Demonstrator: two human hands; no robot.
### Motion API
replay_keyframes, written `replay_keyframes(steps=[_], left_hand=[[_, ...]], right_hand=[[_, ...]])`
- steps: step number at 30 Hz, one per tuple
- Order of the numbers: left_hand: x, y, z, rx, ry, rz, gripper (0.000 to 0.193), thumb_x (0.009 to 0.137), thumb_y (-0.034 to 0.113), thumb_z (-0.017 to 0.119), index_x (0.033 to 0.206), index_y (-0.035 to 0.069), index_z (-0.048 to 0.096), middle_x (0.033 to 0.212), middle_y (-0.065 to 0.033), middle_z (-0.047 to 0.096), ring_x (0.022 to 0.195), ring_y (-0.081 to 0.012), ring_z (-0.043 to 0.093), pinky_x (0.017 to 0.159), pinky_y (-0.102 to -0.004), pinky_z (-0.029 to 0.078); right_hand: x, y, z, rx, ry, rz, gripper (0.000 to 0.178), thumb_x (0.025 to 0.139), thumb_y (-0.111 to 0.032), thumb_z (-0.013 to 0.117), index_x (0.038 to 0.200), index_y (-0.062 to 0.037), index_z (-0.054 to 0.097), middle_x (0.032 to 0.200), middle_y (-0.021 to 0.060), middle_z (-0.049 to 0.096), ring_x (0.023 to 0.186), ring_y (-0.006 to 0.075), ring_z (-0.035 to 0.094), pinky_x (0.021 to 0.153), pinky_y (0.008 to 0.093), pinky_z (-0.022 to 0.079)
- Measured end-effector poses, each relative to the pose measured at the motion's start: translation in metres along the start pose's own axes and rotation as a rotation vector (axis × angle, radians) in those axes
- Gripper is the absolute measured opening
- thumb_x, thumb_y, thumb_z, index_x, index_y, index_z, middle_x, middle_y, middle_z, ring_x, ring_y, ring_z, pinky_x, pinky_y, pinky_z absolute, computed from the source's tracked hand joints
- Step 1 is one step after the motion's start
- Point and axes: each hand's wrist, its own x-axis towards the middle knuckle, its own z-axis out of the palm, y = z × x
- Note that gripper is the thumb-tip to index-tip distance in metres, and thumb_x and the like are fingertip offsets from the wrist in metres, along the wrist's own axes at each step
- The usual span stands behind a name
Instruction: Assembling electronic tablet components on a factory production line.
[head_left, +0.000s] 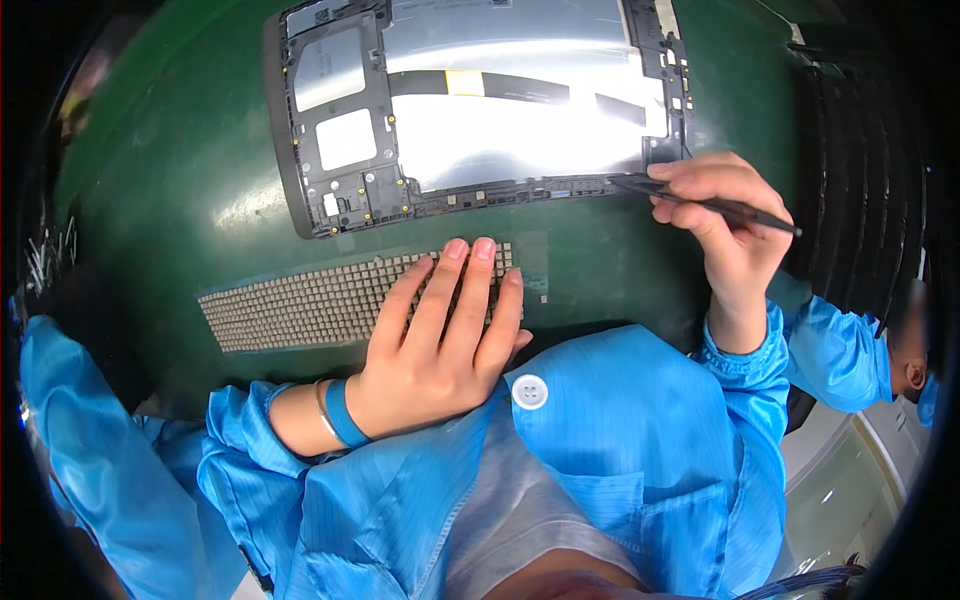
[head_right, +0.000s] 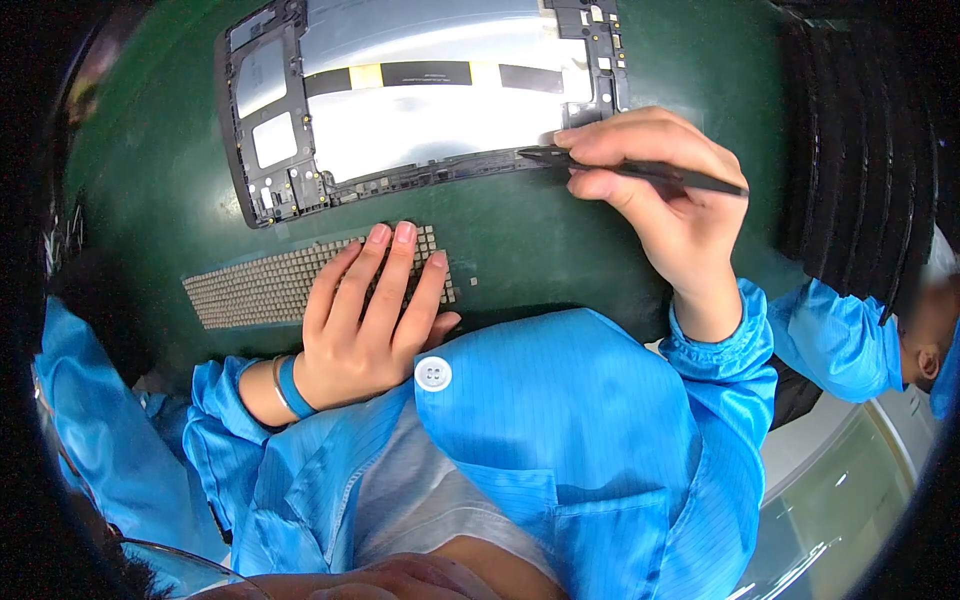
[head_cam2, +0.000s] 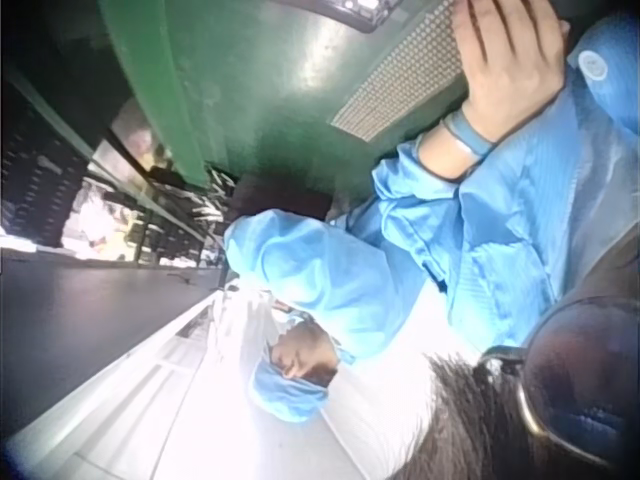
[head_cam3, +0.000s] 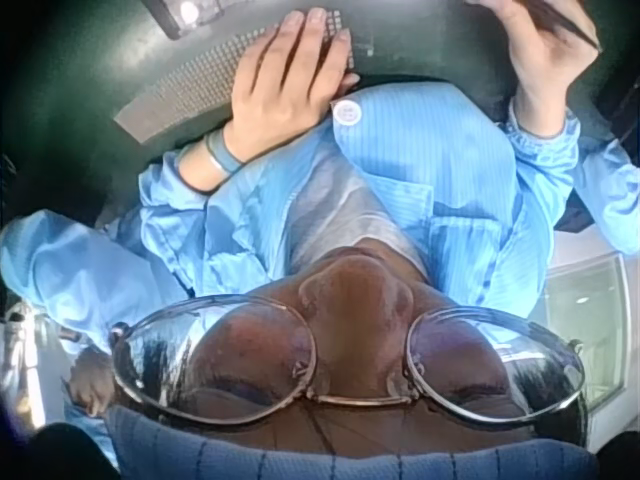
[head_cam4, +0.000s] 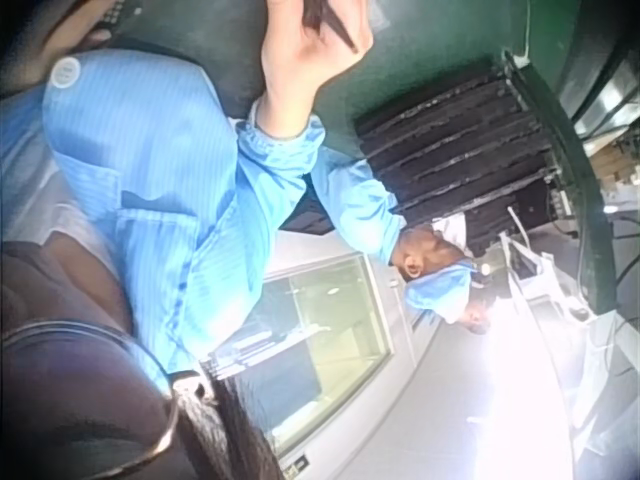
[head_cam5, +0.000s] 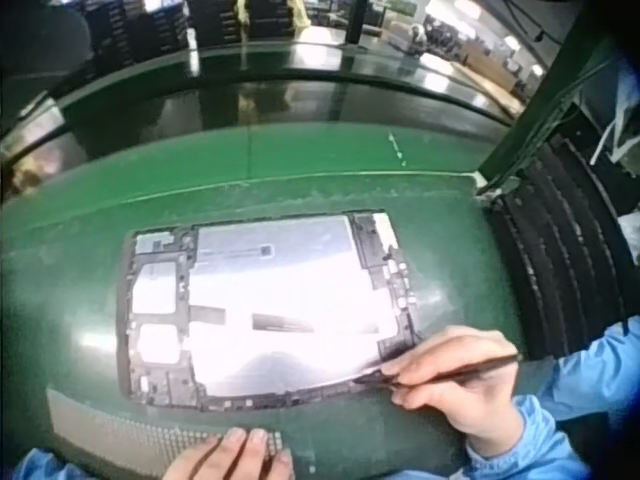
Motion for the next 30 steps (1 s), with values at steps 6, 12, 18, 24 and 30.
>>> replay_keyframes(steps=[6, 12, 18, 24, 30], left_hand=[[0.000, 0.000, 0.002, 0.006, 0.009, -0.004, 0.039, 0.101, 0.038, 0.047, 0.118, 0.008, 0.066, 0.122, -0.0192, 0.065, 0.114, -0.0316, 0.062, 0.092, -0.0416, 0.051], [0.001, 0.001, 0.000, 0.000, -0.004, -0.005, 0.040, 0.101, 0.039, 0.047, 0.117, 0.008, 0.066, 0.122, -0.0188, 0.065, 0.114, -0.0317, 0.062, 0.092, -0.0418, 0.051], [-0.002, -0.001, 0.002, 0.005, 0.001, 0.010, 0.040, 0.101, 0.039, 0.048, 0.116, 0.007, 0.066, 0.121, -0.0200, 0.065, 0.114, -0.0326, 0.062, 0.092, -0.0427, 0.051], [-0.001, -0.001, 0.001, 0.010, 0.017, 0.029, 0.039, 0.100, 0.035, 0.046, 0.112, 0.003, 0.065, 0.119, -0.0215, 0.066, 0.113, -0.0343, 0.062, 0.093, -0.0452, 0.051], [-0.002, 0.002, 0.002, 0.016, -0.022, 0.023, 0.041, 0.100, 0.040, 0.049, 0.119, 0.006, 0.064, 0.123, -0.0225, 0.064, 0.116, -0.0346, 0.061, 0.094, -0.0449, 0.051]], right_hand=[[-0.010, -0.021, 0.028, 0.202, 0.170, 0.115, 0.016, 0.079, 0.001, 0.076, 0.093, 0.0031, 0.068, 0.096, 0.0182, 0.071, 0.082, 0.0242, 0.070, 0.074, 0.0327, 0.057], [-0.015, -0.020, 0.057, 0.148, -0.052, 0.337, 0.016, 0.081, -0.003, 0.077, 0.094, 0.0032, 0.070, 0.086, 0.0113, 0.071, 0.074, 0.0171, 0.069, 0.064, 0.0265, 0.054], [-0.015, -0.018, 0.061, 0.236, -0.045, 0.398, 0.013, 0.084, -0.002, 0.075, 0.095, 0.0040, 0.069, 0.085, 0.0104, 0.070, 0.072, 0.0147, 0.070, 0.063, 0.0243, 0.054], [-0.012, -0.020, 0.061, 0.241, -0.070, 0.436, 0.012, 0.085, -0.001, 0.073, 0.095, 0.0046, 0.069, 0.088, 0.0099, 0.070, 0.073, 0.0141, 0.070, 0.063, 0.0237, 0.055], [-0.015, -0.018, 0.057, 0.363, -0.062, 0.480, 0.011, 0.087, 0.001, 0.071, 0.096, 0.0057, 0.069, 0.092, 0.0101, 0.070, 0.073, 0.0130, 0.068, 0.064, 0.0232, 0.055]])
